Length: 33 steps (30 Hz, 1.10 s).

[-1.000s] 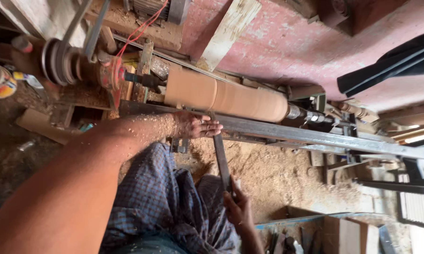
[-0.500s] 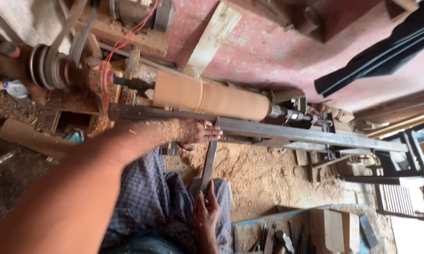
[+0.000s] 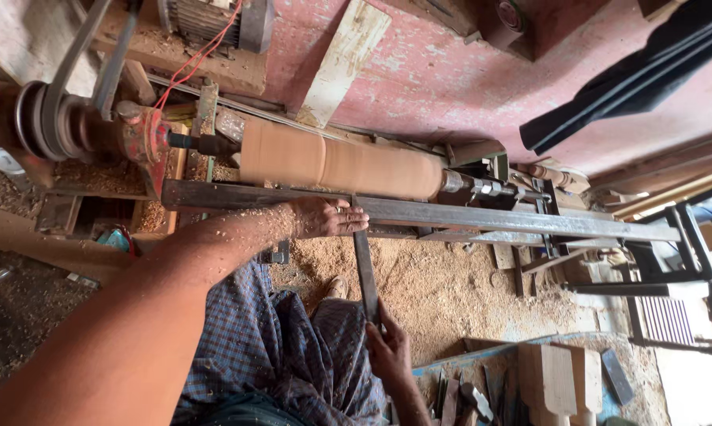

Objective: The person operates a wood lathe to shape a cylindrical wooden blank. Using a chisel, they smooth and refine the rotating wood, creating a tapered profile and removing shavings.

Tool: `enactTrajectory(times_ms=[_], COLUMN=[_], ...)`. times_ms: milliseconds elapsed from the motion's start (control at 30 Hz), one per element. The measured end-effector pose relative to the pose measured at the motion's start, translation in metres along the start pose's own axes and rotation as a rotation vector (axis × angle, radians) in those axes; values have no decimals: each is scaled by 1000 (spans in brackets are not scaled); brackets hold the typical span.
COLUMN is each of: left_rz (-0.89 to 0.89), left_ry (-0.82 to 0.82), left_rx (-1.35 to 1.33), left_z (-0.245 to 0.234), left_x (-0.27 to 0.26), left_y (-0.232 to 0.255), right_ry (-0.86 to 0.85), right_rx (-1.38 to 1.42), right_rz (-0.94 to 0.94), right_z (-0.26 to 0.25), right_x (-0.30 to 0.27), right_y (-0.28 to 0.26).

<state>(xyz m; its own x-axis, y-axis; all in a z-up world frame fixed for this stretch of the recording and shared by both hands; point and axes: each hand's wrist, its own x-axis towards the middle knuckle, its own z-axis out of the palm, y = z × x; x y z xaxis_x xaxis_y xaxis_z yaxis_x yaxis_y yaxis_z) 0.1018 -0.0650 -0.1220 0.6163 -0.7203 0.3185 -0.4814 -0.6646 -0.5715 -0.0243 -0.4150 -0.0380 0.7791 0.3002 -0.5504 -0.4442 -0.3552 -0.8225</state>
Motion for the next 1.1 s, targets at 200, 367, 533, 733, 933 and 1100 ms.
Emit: enactTrajectory(times_ms=[200,367,533,733,933,1100], left_rz=[78,50,52,29,39,-28], left_ry=[121,86,100,16,137,160], left_rx=[108,-75,-67,-5,2,-169], left_z=[4,-14,-27,-33,-17,-13], left_x=[-2,-6,1,-1,3,4], left_y=[-3,-7,-8,-16,-12,-6], right_ry=[-184,-208,-65,116,124,7], right_rx=[-111,-125,48,263,233,134], right_rz=[-27,-43,-14,-151,-200,-96], right_z=[-50,-61,-12,78,91,35], right_x=[25,33,6,-14,-20,-14], right_y=[-12,-20,11,20,5,4])
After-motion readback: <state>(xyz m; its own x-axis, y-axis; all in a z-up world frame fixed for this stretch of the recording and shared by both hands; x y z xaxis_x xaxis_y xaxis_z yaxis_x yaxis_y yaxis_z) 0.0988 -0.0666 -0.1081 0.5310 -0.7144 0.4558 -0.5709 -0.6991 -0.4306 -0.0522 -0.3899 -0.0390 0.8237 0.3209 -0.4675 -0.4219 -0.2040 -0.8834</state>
